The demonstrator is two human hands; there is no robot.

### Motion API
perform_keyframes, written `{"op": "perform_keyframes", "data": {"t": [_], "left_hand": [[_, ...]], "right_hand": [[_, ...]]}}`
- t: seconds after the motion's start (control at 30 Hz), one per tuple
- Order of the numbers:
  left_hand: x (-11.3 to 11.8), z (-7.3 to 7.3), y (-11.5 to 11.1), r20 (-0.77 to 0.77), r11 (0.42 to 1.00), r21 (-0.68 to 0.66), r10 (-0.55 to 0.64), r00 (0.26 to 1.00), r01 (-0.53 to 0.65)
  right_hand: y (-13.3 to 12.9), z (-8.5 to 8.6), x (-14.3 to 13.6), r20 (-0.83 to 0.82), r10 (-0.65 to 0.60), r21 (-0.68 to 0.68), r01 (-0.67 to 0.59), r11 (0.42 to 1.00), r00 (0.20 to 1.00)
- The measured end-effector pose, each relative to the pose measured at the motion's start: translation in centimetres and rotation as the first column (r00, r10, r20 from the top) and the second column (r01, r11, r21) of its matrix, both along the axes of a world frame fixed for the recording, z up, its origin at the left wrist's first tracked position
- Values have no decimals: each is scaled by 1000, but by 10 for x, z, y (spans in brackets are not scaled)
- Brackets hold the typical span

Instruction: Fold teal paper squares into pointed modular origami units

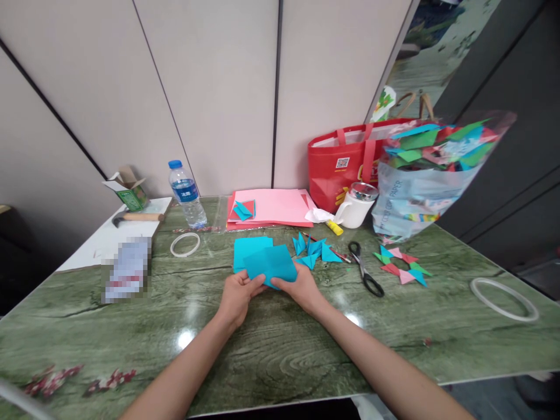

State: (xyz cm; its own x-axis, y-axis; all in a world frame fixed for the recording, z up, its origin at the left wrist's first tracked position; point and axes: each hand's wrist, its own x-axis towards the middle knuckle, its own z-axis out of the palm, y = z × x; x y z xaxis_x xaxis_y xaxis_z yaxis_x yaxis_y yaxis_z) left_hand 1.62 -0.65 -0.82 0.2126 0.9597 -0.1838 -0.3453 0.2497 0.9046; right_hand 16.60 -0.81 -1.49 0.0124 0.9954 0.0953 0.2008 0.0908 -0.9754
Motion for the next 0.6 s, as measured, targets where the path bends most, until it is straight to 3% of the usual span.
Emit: {"op": "perform_keyframes", "data": {"t": [0.27,0.6], "left_hand": [[2,-5,-2,2,1000,3,28,1000,-28],[1,-5,0,-22,1000,0,22,1000,-22]], "right_hand": [[3,-11,-2,32,-16,40,14,999,999],[1,-11,0,-45,6,12,-5,1000,999]]}}
